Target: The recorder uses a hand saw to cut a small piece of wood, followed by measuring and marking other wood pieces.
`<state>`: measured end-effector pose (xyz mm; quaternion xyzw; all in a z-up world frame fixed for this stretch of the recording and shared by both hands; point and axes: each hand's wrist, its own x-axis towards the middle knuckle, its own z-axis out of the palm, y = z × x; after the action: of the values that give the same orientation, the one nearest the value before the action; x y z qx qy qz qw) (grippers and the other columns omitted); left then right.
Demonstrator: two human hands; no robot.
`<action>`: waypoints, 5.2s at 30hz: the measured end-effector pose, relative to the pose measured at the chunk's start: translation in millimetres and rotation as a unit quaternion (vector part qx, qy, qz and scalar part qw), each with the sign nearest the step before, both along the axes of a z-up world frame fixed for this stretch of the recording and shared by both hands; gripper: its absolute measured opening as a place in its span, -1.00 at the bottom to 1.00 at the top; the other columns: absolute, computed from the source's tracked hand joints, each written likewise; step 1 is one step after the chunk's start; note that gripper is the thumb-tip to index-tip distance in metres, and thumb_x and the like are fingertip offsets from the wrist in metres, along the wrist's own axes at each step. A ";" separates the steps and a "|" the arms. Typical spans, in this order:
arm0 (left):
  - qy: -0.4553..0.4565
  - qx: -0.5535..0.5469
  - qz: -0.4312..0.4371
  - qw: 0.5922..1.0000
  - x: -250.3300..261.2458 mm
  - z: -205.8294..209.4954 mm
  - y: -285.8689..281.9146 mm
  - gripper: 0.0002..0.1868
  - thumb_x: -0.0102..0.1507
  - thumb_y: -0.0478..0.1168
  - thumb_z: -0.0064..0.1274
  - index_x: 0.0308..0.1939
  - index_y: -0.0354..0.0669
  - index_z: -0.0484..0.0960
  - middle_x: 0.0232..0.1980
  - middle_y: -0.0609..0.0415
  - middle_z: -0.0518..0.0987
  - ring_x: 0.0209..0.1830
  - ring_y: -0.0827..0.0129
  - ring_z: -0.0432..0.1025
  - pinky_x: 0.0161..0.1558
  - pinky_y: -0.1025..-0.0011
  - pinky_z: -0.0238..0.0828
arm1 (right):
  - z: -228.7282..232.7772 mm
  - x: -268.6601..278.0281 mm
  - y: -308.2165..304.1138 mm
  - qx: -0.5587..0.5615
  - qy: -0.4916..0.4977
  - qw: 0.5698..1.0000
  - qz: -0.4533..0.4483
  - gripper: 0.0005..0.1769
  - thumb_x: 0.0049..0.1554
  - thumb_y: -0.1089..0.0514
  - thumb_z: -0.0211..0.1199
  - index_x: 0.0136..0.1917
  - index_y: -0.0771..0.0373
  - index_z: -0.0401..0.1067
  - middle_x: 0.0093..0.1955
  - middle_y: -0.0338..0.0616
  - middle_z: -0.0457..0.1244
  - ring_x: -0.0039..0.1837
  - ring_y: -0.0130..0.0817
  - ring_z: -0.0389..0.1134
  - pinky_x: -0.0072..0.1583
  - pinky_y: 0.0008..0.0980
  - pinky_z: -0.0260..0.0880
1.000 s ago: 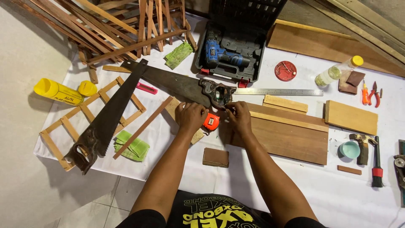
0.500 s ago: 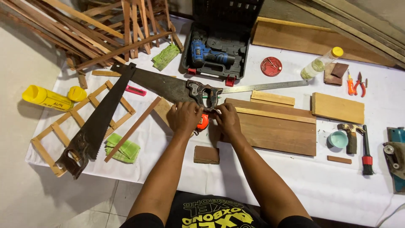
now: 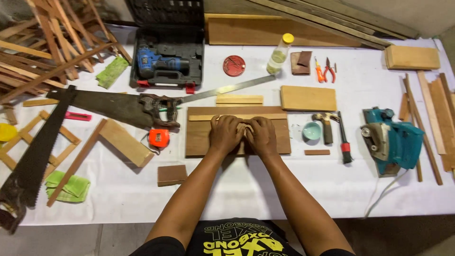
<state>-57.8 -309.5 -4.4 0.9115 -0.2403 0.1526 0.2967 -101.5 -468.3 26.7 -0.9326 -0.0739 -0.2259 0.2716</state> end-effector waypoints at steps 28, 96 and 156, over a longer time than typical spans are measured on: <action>0.049 0.077 -0.166 0.982 -74.9 -18.6 -221.8 -0.73 0.23 0.08 0.24 -0.27 0.01 0.68 -0.23 0.13 0.63 -0.13 0.26 0.51 0.14 0.16 0.22 | -26.5 -107.4 -244.0 -0.042 0.109 0.993 -0.028 -0.75 0.00 0.18 0.38 0.00 0.12 0.58 0.00 -0.15 0.32 0.14 -0.09 0.30 0.20 -0.09 0.28; 0.100 0.098 0.368 0.919 -175.8 -34.4 388.7 -0.68 0.24 -0.09 0.10 0.08 0.12 0.66 0.10 0.28 0.59 0.11 0.38 0.37 0.23 0.22 0.08 | -24.8 -58.9 366.8 -0.101 0.130 0.892 0.422 -0.75 0.15 0.19 0.22 0.12 0.15 0.53 -0.02 0.00 0.33 0.08 0.02 0.37 0.03 -0.07 0.43; -0.036 -0.004 0.167 0.985 24.1 21.1 250.1 -0.62 0.22 -0.07 0.24 0.10 0.00 0.62 0.08 0.18 0.55 0.20 0.26 0.37 0.33 0.10 0.07 | -4.1 94.3 231.7 0.083 0.203 0.966 0.136 -0.67 0.16 0.09 0.29 0.19 0.14 0.53 0.10 -0.02 0.37 0.05 -0.01 0.44 0.08 -0.12 0.43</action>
<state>-33.7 -59.4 16.7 0.9315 -0.0950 0.2335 0.2621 -7.2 -236.7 22.6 -0.9143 -0.1243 0.0018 0.3855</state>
